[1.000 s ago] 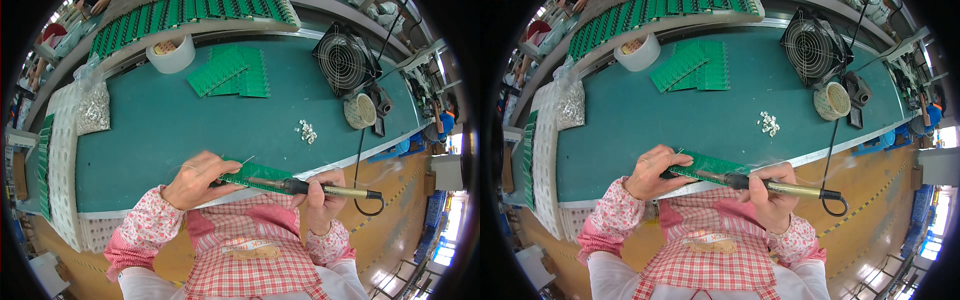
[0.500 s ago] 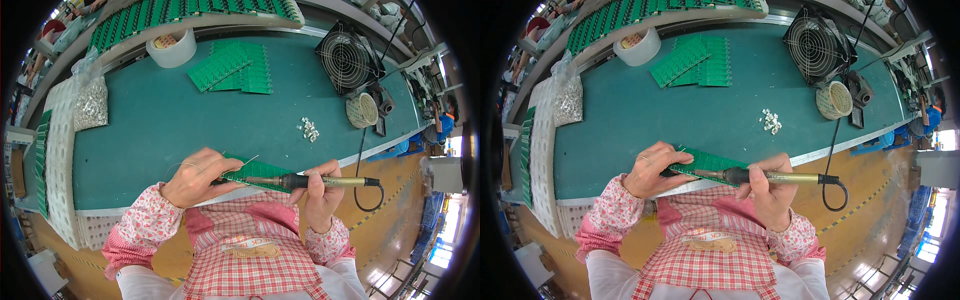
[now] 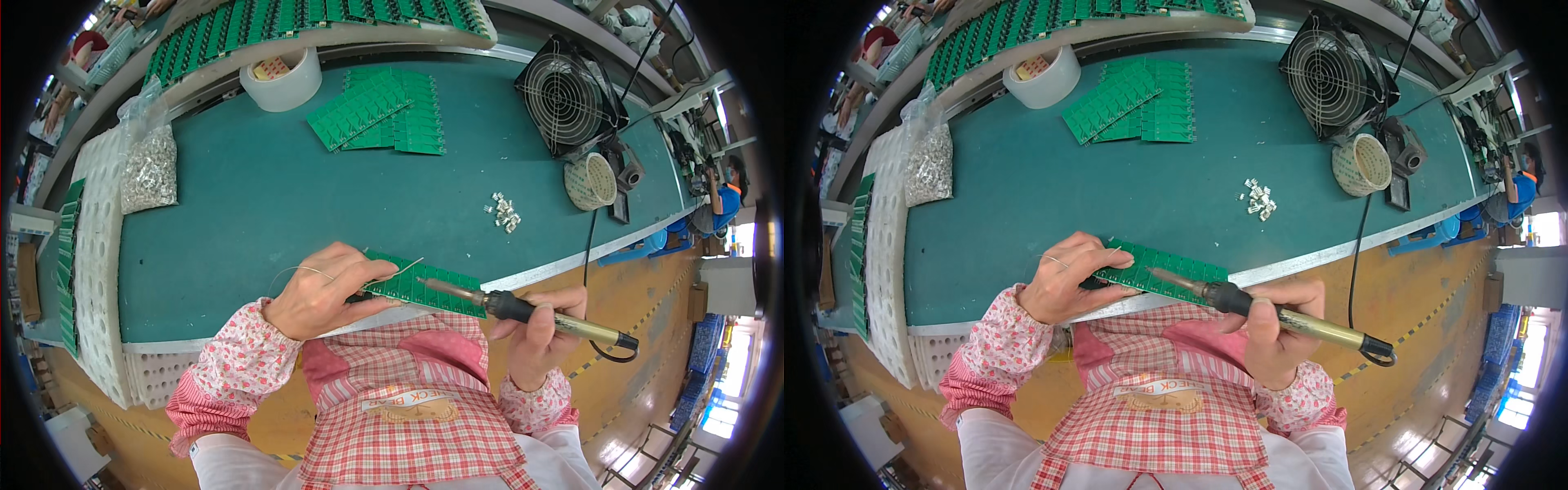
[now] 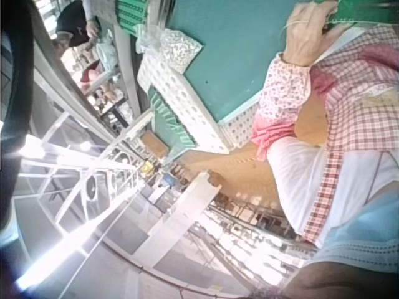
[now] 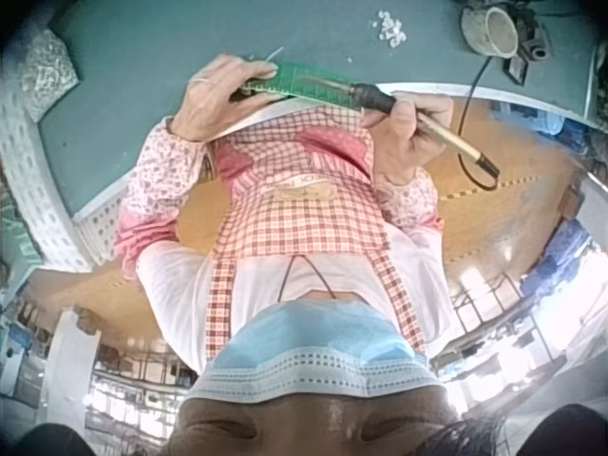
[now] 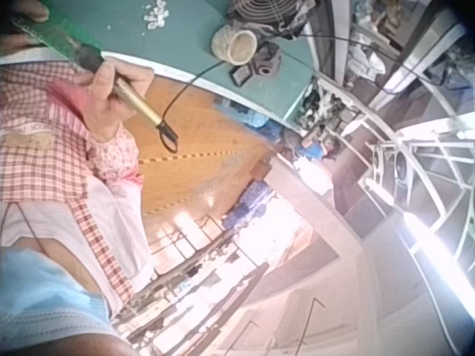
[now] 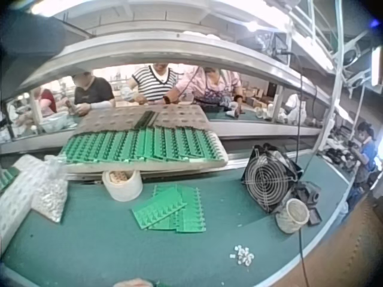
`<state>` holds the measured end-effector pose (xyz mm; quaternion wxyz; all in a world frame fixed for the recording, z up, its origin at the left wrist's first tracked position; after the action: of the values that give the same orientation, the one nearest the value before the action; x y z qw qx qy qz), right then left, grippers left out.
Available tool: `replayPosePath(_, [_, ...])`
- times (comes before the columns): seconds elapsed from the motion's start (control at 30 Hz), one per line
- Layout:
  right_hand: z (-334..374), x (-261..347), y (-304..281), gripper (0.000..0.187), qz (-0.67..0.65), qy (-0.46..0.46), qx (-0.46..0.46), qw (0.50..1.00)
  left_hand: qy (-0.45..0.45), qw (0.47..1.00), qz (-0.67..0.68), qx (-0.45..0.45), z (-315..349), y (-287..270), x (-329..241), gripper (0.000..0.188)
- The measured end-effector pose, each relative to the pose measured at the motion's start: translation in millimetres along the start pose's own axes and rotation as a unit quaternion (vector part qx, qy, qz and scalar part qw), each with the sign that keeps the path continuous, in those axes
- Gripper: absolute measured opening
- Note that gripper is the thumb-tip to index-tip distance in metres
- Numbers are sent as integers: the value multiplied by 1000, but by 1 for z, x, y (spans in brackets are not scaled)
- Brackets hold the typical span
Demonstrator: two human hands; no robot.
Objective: The person assembles electronic components onto small circuit boards by hand, then solders them in place with a soldering iron and solder wire.
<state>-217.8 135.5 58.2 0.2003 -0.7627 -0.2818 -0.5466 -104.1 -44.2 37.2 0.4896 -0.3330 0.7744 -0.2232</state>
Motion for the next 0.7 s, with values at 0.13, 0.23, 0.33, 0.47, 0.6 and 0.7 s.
replayPosePath(0.13, [-6,16,-5,29,23,-50,-18,998,-6,1000,-10,1,-2,-1,-2,43])
replayPosePath(0.23, [-6,33,2,31,22,-125,-15,992,5,1000,-8,-10,-3,-2,-5,40])
replayPosePath(0.33, [-6,40,6,38,54,-147,-35,987,4,1000,-7,-14,-2,-2,-4,39])
replayPosePath(0.47, [-7,46,12,37,22,-196,5,980,5,1000,-1,-10,-3,-2,-4,40])
replayPosePath(0.6, [-8,47,15,35,24,-208,27,978,5,1000,0,-9,-4,-3,-5,40])
replayPosePath(0.7, [-7,46,15,34,32,-201,22,979,8,1000,-2,-8,-3,-2,-4,40])
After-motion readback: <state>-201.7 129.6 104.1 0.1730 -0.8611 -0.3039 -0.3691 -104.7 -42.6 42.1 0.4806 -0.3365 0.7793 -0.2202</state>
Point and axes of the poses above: each hand's wrist, its own z-axis away from the middle knuckle, its own y-axis out of the palm, x = y × z, the point moved 10 cm from there along -z, towards the middle knuckle, and after that the axes turned 7 degrees about x, right-handed, at the moved point
